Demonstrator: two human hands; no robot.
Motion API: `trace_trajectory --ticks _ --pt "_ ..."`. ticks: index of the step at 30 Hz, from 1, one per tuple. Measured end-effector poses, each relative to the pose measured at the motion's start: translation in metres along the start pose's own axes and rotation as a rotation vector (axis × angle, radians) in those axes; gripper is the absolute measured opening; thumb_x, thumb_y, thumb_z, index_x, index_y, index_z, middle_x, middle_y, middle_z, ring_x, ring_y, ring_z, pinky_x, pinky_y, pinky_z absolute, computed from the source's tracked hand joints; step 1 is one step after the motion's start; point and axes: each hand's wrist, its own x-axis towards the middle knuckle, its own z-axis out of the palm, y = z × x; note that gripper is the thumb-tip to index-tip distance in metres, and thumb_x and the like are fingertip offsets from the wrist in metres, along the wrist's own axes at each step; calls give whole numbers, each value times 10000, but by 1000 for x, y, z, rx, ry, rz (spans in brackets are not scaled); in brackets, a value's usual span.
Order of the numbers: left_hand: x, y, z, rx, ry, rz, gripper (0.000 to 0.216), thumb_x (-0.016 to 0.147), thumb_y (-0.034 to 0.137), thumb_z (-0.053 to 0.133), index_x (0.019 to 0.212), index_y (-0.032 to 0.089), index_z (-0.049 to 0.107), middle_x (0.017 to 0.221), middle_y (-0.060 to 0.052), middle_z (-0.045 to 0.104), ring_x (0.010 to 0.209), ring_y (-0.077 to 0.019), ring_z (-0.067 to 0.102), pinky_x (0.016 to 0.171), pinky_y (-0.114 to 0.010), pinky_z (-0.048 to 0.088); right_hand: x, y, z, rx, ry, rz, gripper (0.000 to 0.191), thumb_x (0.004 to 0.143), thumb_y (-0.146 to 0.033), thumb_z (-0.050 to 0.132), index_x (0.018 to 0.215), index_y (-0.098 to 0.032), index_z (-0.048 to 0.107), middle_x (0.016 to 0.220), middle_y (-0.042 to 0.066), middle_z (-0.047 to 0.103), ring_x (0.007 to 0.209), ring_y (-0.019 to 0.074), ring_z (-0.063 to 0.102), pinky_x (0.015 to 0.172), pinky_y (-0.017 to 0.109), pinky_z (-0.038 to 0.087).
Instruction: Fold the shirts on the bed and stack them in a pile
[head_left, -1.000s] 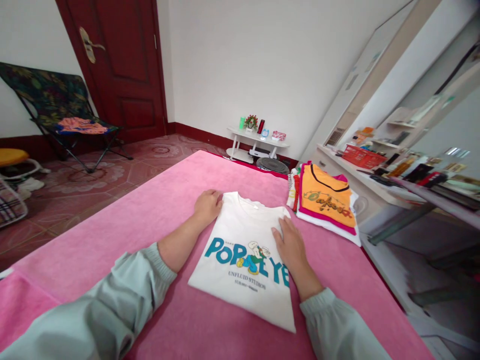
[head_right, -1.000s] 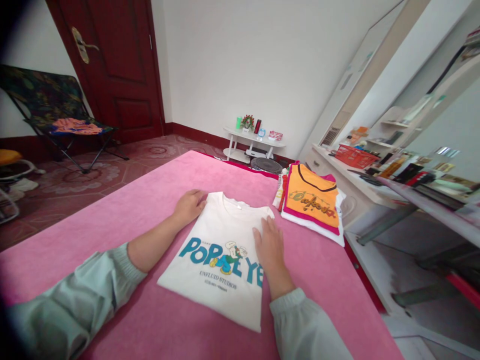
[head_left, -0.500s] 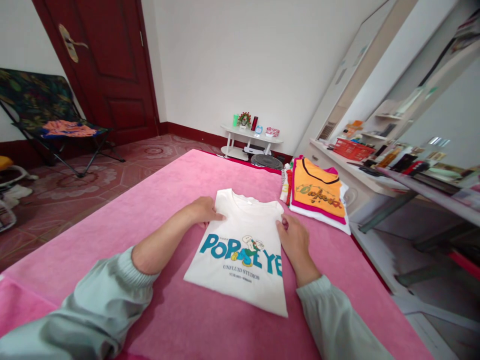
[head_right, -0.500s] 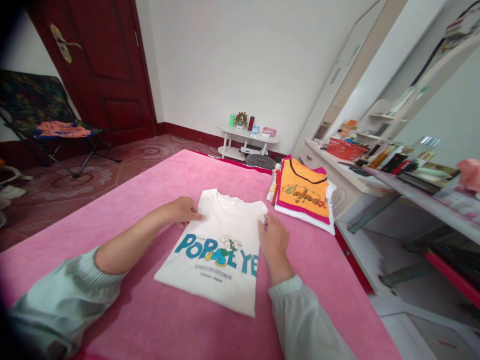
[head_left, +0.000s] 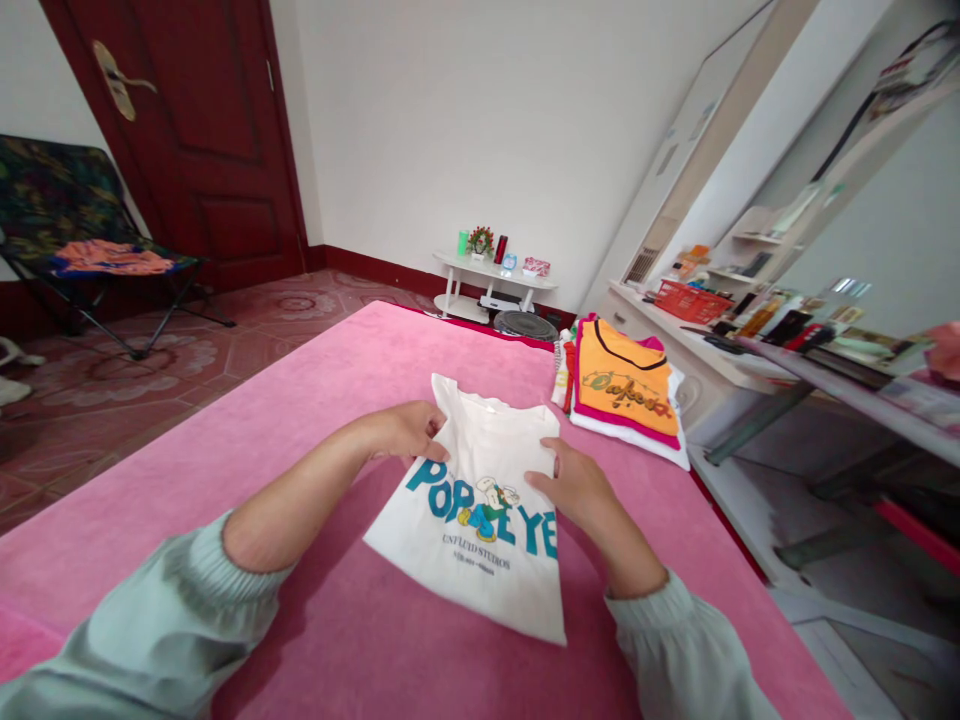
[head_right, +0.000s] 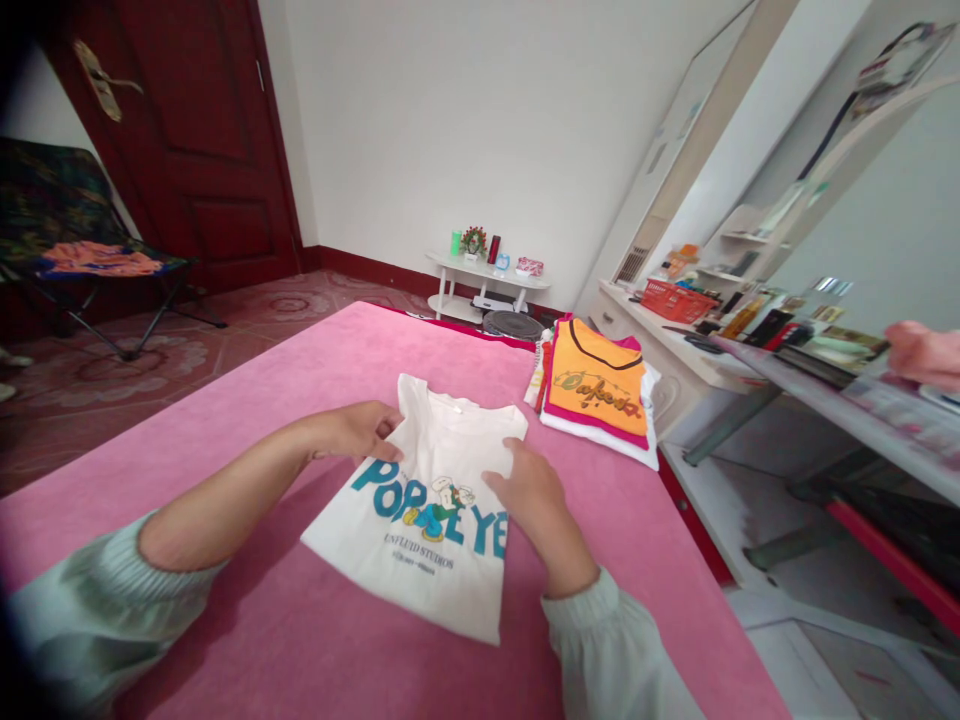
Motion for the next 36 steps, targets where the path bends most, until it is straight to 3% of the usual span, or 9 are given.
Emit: trace_trajectory --ticks 4,10,15,20,22,25,28,32,36 --pt "4 13 17 71 170 187 182 639 249 650 759 117 616 719 -30 656 652 -154 621 557 -220 468 -3 4 3 63 -39 -112 613 620 -266 716 1210 -155 593 1092 121 657 978 270 607 791 341 456" --pt "18 14 60 109 318 303 151 699 238 613 802 129 617 683 -10 615 617 -123 571 539 -202 425 -1 -11 11 596 70 -49 294 681 -227 602 956 -173 692 615 -16 590 561 149 550 517 246 395" --pt "11 20 91 25 54 366 292 750 362 638 923 132 685 788 -21 680 713 -148 605 614 -205 455 -4 -27 17 913 158 -147 359 779 -468 566 903 -154 688 808 46 676 758 197 613 667 292 487" --pt "4 33 90 -92 -182 399 361 762 421 650 981 139 704 933 -45 709 818 -162 626 730 -218 473 -2 -23 28 893 189 -151 402 644 -332 700 1013 -174 679 909 51 696 855 246 619 747 359 519" --pt "12 29 82 -127 -72 358 393 795 470 596 932 116 701 873 -60 708 782 -162 631 719 -230 481 -4 -26 30 914 189 -142 326 651 -294 670 951 -170 703 919 59 687 878 253 617 768 372 519" --pt "30 7 61 -50 380 350 403 866 463 467 889 117 672 846 -70 687 780 -167 623 722 -250 480 -13 -37 24 944 239 -166 277 680 -236 605 926 -181 720 998 70 658 961 243 601 839 364 502" --pt "46 -25 38 257 674 365 288 869 355 461 857 156 669 901 -64 667 847 -176 602 805 -272 452 -19 -40 3 907 349 -196 302 706 -219 575 970 -187 718 1082 79 631 1054 233 566 916 352 466" --pt "55 -51 25 456 662 310 206 840 247 471 857 188 668 911 -51 648 875 -179 589 818 -278 442 2 -11 -56 665 623 -205 311 724 -273 587 982 -147 706 1166 95 600 1107 248 529 995 361 397" --pt "57 -49 29 545 653 279 177 814 218 497 845 215 671 949 -47 622 957 -196 561 840 -287 430 62 39 -134 286 784 -175 361 720 -199 521 1036 -148 688 1115 86 617 1061 231 545 964 326 399"
